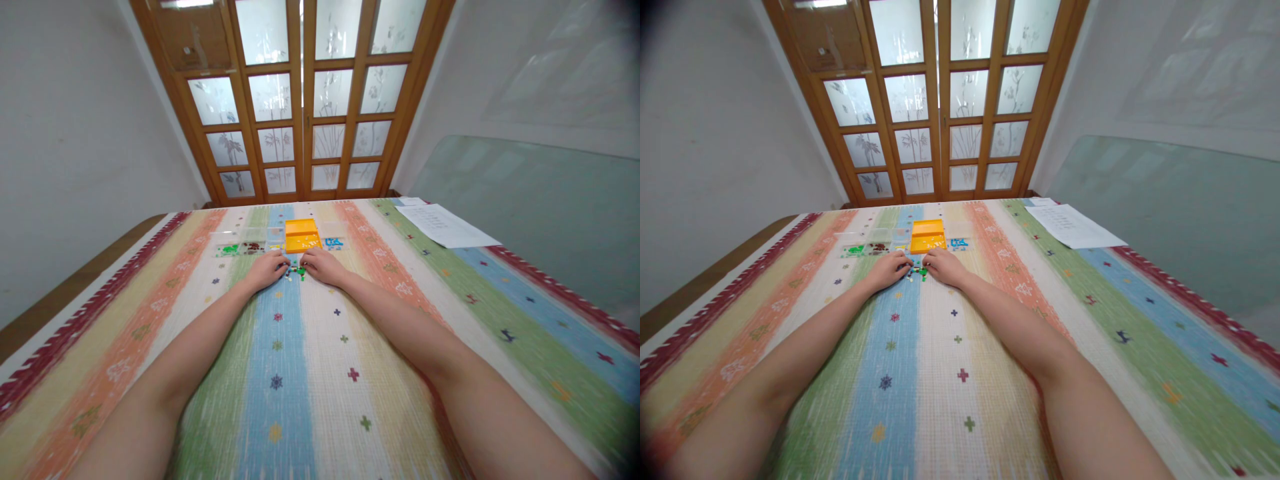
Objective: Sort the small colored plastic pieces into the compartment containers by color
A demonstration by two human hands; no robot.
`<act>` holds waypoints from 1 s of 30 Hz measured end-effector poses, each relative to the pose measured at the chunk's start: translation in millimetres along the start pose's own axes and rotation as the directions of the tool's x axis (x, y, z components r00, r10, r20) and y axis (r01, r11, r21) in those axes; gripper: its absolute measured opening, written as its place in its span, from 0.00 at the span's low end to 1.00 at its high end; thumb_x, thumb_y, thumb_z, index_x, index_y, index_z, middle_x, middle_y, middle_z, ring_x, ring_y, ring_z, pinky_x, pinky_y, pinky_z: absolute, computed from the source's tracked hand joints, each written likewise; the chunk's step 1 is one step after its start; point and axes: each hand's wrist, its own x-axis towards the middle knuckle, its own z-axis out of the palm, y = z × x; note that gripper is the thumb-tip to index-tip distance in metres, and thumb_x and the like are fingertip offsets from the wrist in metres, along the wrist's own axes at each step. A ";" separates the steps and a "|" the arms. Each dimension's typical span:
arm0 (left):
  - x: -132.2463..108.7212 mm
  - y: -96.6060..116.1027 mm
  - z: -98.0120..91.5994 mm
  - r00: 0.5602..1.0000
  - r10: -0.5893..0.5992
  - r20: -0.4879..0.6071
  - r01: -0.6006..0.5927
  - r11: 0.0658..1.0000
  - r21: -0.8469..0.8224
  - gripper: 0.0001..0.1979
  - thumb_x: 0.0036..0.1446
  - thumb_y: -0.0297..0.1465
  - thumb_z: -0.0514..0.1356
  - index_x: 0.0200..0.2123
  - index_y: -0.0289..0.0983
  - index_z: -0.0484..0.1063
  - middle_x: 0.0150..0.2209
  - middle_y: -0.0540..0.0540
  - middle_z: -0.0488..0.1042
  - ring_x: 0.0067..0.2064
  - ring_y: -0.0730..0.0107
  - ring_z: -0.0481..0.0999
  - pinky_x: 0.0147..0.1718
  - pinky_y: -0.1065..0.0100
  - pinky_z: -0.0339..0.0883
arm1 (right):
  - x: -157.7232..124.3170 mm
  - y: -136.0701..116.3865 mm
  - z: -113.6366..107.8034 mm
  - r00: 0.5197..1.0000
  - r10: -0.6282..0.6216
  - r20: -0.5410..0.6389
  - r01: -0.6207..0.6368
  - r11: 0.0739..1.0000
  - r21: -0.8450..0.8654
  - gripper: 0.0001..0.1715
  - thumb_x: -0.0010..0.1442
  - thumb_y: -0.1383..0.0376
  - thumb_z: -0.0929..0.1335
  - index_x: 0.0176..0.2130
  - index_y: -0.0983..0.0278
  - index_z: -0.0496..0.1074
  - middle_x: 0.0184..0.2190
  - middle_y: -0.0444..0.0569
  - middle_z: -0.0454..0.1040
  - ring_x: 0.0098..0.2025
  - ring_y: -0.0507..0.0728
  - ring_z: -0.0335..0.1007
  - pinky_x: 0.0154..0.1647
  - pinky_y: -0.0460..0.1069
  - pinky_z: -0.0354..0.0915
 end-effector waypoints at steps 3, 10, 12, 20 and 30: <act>-0.1 -0.7 0.5 1.000 -0.005 0.004 0.005 1.000 0.000 0.13 0.68 0.34 0.56 0.46 0.41 0.81 0.45 0.43 0.77 0.49 0.60 0.75 0.51 0.62 0.69 | 0.5 1.1 0.6 1.000 -0.006 0.007 0.006 1.000 0.005 0.08 0.68 0.69 0.68 0.45 0.62 0.78 0.44 0.52 0.76 0.50 0.60 0.69 0.52 0.52 0.62; -0.8 0.0 -0.7 1.000 -0.003 0.001 0.003 1.000 -0.015 0.14 0.68 0.34 0.56 0.46 0.41 0.82 0.44 0.43 0.76 0.48 0.60 0.75 0.50 0.61 0.69 | 1.5 -1.4 -2.1 1.000 0.009 -0.009 -0.009 0.999 0.043 0.06 0.66 0.70 0.69 0.42 0.62 0.77 0.43 0.52 0.77 0.49 0.60 0.69 0.51 0.53 0.63; -0.7 -0.2 -0.7 1.000 -0.012 0.003 0.012 1.000 -0.016 0.14 0.68 0.34 0.56 0.46 0.41 0.82 0.44 0.43 0.76 0.47 0.60 0.75 0.50 0.62 0.69 | 1.7 -2.9 -3.6 0.999 0.026 -0.024 -0.025 0.998 0.049 0.06 0.66 0.70 0.68 0.42 0.62 0.76 0.42 0.53 0.77 0.48 0.60 0.69 0.50 0.53 0.63; -1.0 -0.2 -1.6 1.000 -0.020 0.008 0.020 0.999 -0.041 0.13 0.67 0.33 0.57 0.47 0.41 0.82 0.44 0.43 0.76 0.47 0.61 0.75 0.49 0.63 0.69 | 3.5 -0.8 -4.0 0.975 0.157 -0.156 -0.133 0.979 0.153 0.04 0.65 0.69 0.68 0.40 0.62 0.73 0.37 0.49 0.76 0.41 0.58 0.68 0.44 0.51 0.62; -1.1 -0.7 -1.4 1.000 -0.013 0.011 0.013 1.000 -0.026 0.13 0.68 0.34 0.56 0.46 0.41 0.81 0.43 0.43 0.76 0.46 0.61 0.75 0.48 0.63 0.68 | 5.7 7.5 -3.1 0.925 0.257 -0.279 -0.188 0.950 0.250 0.06 0.63 0.71 0.67 0.37 0.63 0.74 0.36 0.49 0.75 0.39 0.57 0.68 0.42 0.50 0.62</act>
